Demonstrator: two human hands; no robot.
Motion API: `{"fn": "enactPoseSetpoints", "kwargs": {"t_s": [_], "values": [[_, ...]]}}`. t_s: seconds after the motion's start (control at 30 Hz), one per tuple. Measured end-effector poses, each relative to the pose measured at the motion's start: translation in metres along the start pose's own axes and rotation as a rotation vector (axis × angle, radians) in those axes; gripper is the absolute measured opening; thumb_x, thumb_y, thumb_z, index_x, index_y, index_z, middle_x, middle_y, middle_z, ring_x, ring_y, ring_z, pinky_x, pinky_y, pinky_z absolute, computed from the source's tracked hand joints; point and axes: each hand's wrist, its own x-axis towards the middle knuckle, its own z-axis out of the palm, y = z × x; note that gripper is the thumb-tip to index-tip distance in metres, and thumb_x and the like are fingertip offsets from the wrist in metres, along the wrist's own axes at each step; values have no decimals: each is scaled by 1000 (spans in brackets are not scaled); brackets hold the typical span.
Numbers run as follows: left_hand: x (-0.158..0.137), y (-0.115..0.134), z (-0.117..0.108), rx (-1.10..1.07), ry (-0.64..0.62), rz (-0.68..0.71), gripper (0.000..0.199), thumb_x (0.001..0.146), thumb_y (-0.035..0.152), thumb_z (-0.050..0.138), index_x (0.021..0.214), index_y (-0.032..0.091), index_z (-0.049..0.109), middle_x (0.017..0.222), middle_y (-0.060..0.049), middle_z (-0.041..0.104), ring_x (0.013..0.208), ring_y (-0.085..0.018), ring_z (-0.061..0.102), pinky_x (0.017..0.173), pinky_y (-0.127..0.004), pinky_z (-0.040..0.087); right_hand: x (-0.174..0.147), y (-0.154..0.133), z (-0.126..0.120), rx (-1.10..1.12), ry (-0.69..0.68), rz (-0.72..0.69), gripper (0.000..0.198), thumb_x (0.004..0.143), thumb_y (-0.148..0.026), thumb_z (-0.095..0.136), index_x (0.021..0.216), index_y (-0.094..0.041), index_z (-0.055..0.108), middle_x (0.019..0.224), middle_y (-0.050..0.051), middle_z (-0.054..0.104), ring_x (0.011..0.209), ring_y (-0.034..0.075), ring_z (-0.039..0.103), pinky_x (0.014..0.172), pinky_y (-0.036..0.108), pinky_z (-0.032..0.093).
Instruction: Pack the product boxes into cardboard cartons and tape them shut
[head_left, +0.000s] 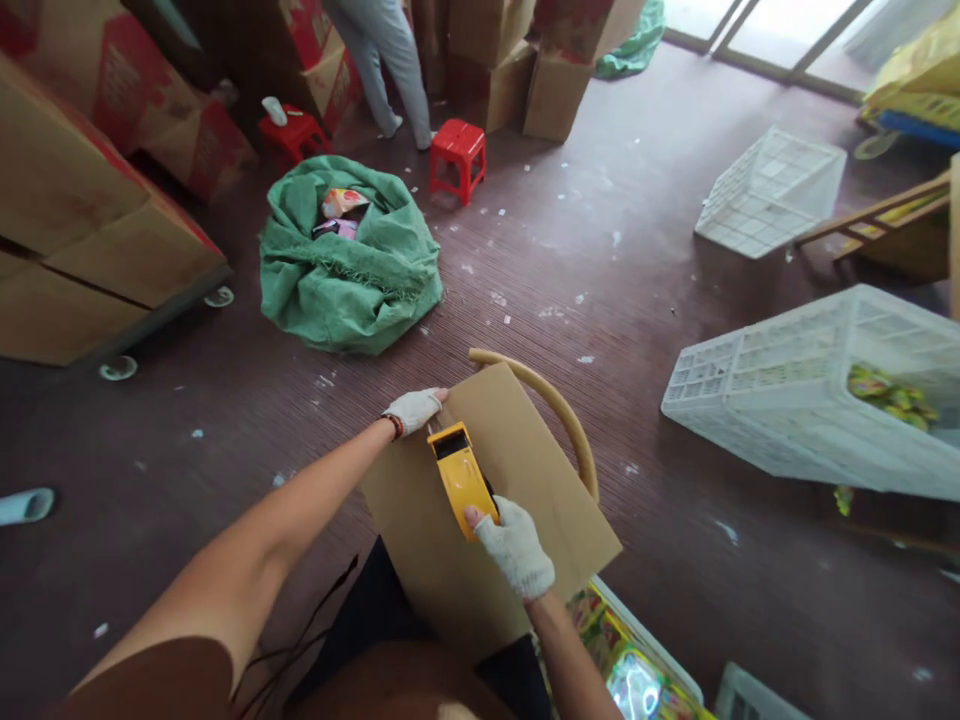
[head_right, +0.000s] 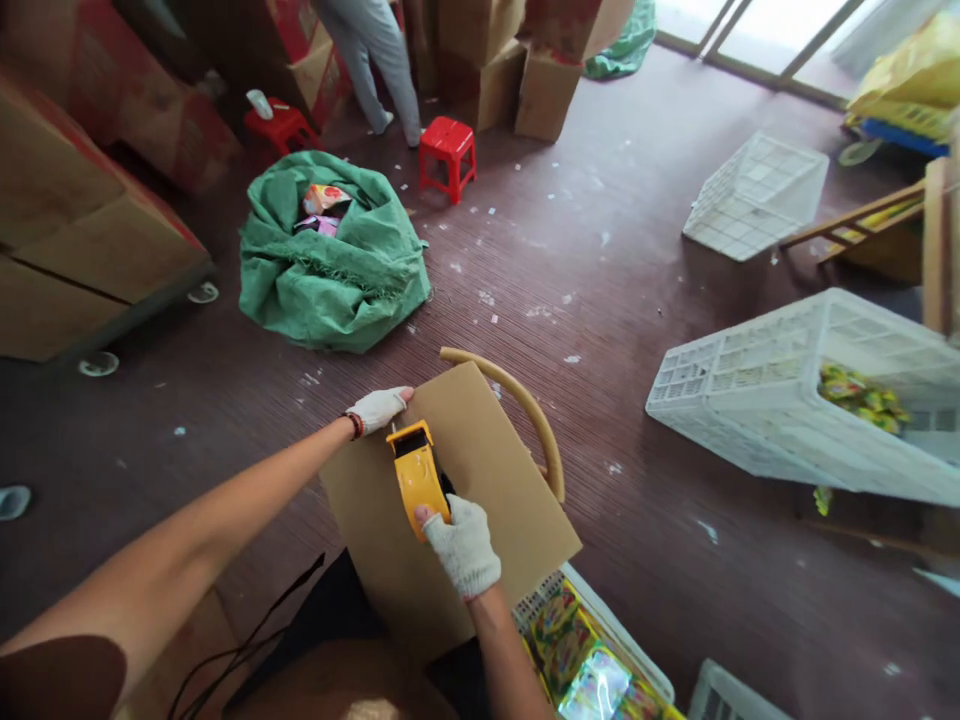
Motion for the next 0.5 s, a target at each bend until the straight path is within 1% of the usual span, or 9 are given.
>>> {"fn": "enactPoseSetpoints", "kwargs": {"t_s": [0.07, 0.1, 0.13, 0.2, 0.23, 0.3, 0.33, 0.4, 0.5], "values": [[-3, 5, 1, 54, 63, -5, 65, 96, 50, 22, 146, 13, 40, 148, -11, 43, 137, -24, 41, 112, -36, 33, -28, 28, -6, -36, 3, -2, 44, 77, -59, 49, 69, -18, 62, 61, 4, 60, 57, 14, 49, 53, 24, 37], [-5, 7, 3, 92, 110, 11, 65, 96, 47, 24, 149, 10, 33, 153, -13, 35, 141, -25, 33, 116, -40, 27, -43, 43, -9, -66, 13, -11, 45, 78, -59, 49, 67, -17, 62, 61, 5, 59, 58, 14, 49, 53, 24, 36], [-8, 8, 5, 149, 169, 60, 66, 95, 45, 27, 151, 9, 28, 156, -14, 27, 145, -26, 24, 119, -45, 18, -58, 58, -10, -106, 31, -18, 45, 79, -59, 49, 65, -17, 61, 61, 5, 59, 58, 15, 49, 54, 25, 35], [-16, 8, 14, 314, 286, 260, 68, 92, 44, 35, 151, 11, 29, 159, -13, 17, 148, -28, 10, 119, -52, 2, -85, 83, -10, -191, 82, -30, 45, 80, -57, 50, 61, -17, 58, 60, 4, 57, 60, 15, 47, 56, 26, 34], [-20, 7, 20, 402, 335, 379, 68, 91, 46, 37, 149, 12, 33, 159, -13, 16, 149, -29, 8, 118, -55, -4, -97, 92, -9, -220, 107, -40, 45, 80, -57, 50, 60, -17, 58, 59, 4, 56, 60, 15, 47, 57, 26, 34], [-26, 5, 31, 534, 402, 561, 67, 90, 50, 38, 147, 14, 38, 158, -14, 21, 148, -32, 12, 117, -58, -6, -114, 106, -8, -240, 136, -74, 44, 81, -55, 51, 59, -18, 58, 58, 3, 54, 61, 15, 47, 60, 27, 33], [-27, 4, 35, 563, 420, 598, 68, 90, 51, 37, 147, 13, 38, 157, -15, 22, 147, -33, 14, 117, -58, -6, -121, 113, -9, -238, 147, -94, 44, 81, -55, 51, 59, -18, 58, 58, 2, 54, 63, 15, 48, 62, 27, 34], [-26, 2, 40, 592, 446, 619, 71, 90, 53, 36, 147, 11, 37, 157, -17, 23, 147, -33, 15, 117, -56, -4, -134, 126, -11, -227, 173, -118, 44, 82, -55, 51, 61, -17, 60, 60, 2, 55, 65, 16, 49, 64, 27, 35], [-19, 1, 36, 606, 436, 612, 75, 88, 55, 37, 148, 10, 35, 157, -18, 24, 147, -33, 16, 118, -55, -2, -158, 158, -19, -215, 195, -106, 45, 83, -57, 51, 63, -18, 62, 64, 4, 57, 68, 17, 51, 67, 29, 38]]}}
